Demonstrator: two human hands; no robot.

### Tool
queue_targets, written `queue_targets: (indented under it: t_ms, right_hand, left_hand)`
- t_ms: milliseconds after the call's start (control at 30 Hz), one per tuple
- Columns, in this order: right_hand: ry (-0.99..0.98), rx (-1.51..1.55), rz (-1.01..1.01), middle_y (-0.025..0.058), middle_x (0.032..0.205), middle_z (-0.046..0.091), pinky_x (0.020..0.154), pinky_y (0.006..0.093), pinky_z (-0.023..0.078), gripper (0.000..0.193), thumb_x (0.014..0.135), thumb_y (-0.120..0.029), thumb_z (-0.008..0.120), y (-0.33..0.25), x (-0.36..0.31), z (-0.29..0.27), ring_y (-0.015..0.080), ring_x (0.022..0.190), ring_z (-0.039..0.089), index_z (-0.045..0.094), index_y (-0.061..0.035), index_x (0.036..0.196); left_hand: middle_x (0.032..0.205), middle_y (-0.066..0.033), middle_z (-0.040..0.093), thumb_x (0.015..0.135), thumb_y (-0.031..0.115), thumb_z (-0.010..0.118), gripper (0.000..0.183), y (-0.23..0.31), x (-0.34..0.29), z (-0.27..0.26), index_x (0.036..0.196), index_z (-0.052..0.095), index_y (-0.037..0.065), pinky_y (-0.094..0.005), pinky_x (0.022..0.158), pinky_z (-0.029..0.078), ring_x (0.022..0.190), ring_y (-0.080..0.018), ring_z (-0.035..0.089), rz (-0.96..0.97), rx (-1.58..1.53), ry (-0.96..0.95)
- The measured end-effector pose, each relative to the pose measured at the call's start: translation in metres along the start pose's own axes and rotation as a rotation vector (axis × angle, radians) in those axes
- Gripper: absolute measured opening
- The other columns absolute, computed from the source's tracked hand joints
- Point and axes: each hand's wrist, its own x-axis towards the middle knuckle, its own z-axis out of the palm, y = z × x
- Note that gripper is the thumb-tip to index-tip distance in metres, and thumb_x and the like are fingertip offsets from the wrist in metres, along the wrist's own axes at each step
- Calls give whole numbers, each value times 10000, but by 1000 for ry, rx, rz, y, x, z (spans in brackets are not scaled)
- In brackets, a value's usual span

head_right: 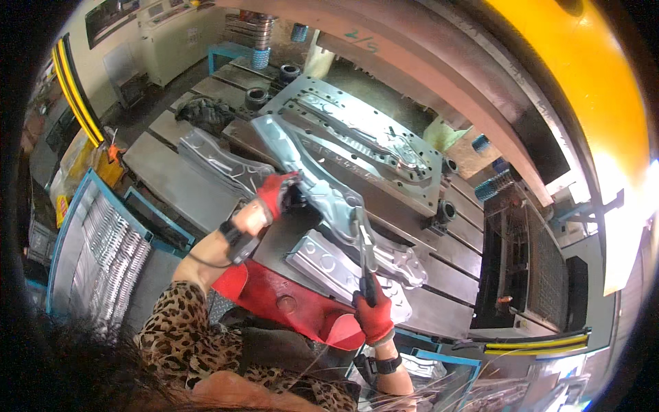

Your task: Operating a stamping press to form metal components and moving them to a bin.

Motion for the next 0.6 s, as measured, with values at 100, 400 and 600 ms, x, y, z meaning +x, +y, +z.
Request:
queue_targets:
  t_ms: [100,400,600]
  right_hand:
    - [-144,-123,-180,96,743,616,558,283,465,545,758,-82,581,-12,8,23,125,591,550,427,-14,1276]
    - [-399,-195,-218,236,932,609,765,388,467,560,736,-164,563,-27,103,137,363,907,598,439,-92,1278]
    - [-300,116,-162,78,910,647,750,305,460,439,744,-130,649,-35,135,157,137,794,564,542,7,1147]
  left_hand:
    - [760,-59,618,811,149,599,147,25,-31,-50,904,620,37,-316,610,525,687,-167,614,63,-184,33]
    - [804,-101,634,815,376,595,365,106,-20,-195,843,639,14,-339,641,506,713,-209,611,-254,217,208]
    - [738,-92,587,834,399,526,349,76,18,-224,813,599,58,-355,574,452,639,-218,552,16,685,292]
